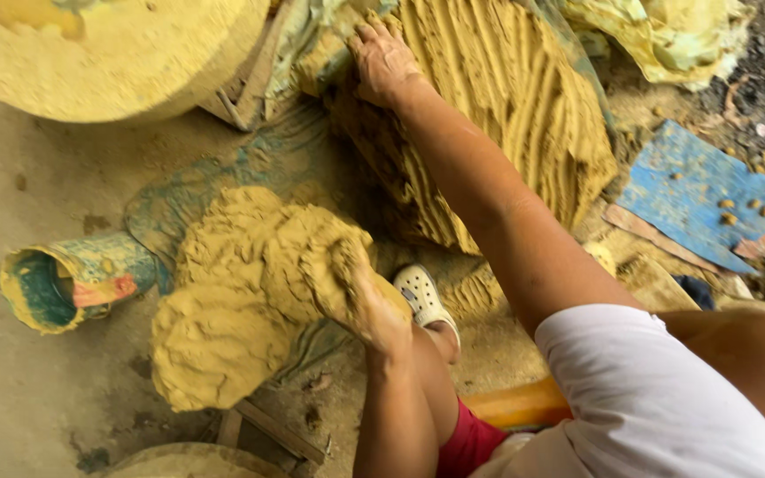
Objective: The person kneads a large mass of moist clay by hand, pulling and pressing portions of it to prepare it for pottery.
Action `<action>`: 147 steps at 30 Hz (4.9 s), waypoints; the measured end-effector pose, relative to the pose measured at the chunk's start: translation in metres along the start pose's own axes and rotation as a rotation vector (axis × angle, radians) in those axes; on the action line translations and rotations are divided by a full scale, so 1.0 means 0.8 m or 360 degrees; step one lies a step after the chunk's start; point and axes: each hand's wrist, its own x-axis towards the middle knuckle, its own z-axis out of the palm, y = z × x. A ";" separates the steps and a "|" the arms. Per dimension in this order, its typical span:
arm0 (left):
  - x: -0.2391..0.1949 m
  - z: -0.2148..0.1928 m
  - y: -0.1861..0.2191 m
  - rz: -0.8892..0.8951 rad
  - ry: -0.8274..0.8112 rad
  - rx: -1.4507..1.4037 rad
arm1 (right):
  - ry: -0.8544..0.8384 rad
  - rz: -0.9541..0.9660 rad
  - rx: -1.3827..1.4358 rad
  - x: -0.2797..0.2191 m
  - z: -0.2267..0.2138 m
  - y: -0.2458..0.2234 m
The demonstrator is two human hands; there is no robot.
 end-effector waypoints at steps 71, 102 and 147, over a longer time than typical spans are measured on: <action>-0.120 0.101 -0.007 -0.0141 -0.0786 -0.0932 | 0.0192 0.0131 0.1784 -0.636 -0.219 -0.017; -0.118 0.095 -0.017 -0.0081 -0.0575 -0.0769 | 0.1498 -0.0488 0.0730 -0.613 -0.103 0.020; -0.134 0.107 0.016 -0.0702 -0.1151 -0.0488 | 0.0905 -0.0151 0.3458 -0.611 -0.153 -0.004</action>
